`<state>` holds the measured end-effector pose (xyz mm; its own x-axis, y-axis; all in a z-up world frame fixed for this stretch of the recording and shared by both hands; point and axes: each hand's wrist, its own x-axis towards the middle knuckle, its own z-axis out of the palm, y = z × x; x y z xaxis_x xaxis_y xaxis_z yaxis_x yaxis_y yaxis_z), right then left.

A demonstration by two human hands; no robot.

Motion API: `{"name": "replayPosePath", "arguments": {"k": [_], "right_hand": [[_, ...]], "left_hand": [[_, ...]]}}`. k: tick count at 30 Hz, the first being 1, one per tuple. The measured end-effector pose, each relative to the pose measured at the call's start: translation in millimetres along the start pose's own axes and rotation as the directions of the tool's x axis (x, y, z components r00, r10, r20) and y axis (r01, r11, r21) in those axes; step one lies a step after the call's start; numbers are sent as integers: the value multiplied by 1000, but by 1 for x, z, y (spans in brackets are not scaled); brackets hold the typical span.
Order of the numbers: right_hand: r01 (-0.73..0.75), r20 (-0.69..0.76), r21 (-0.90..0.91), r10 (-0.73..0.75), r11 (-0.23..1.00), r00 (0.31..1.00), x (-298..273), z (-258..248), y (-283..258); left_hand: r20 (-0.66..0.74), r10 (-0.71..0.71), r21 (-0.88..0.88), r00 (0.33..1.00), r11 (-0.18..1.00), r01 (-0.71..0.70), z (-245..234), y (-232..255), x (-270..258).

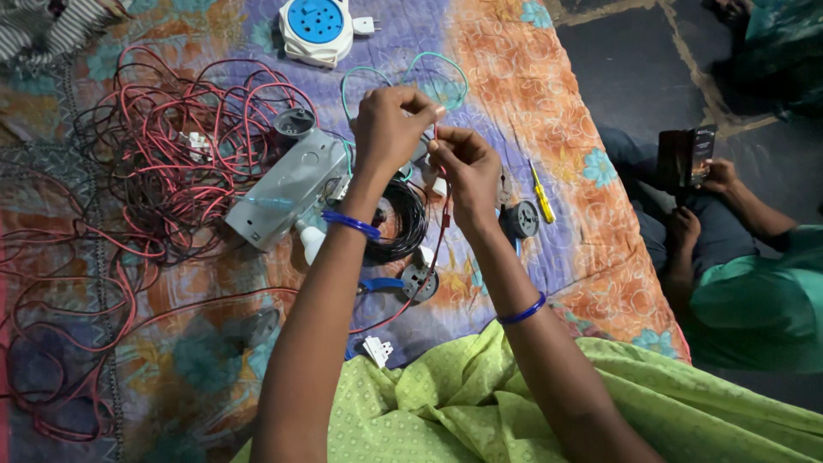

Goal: The person sits on the floor and uses a screwdriver and pliers to work on a small electrical component, stripping wires and connecting them. They handle multiple wires and tools while assembling or repairing the device.

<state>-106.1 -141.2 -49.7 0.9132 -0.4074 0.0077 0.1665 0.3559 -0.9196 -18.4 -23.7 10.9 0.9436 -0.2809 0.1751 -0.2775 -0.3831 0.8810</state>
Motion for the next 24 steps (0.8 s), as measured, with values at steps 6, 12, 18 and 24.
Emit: {"name": "replayPosePath", "arguments": {"k": [6, 12, 18, 24], "right_hand": [[11, -41, -63, -13, 998, 999, 0, -2, 5], [23, -51, -45, -25, 999, 998, 0, -3, 7], [40, -71, -90, -47, 995, 996, -2, 2, 0], [68, -48, -94, -73, 993, 996, -3, 3, -2]], "left_hand": [[-93, -91, -472, 992, 881, 36, 15, -25, 9], [-107, -56, -410, 993, 912, 7, 3, -22, 11], [-8, -79, 51, 997, 996, 79, 1, 3, -8], [-66, -132, -102, 989, 987, 124, 16, -9, -6]]}}
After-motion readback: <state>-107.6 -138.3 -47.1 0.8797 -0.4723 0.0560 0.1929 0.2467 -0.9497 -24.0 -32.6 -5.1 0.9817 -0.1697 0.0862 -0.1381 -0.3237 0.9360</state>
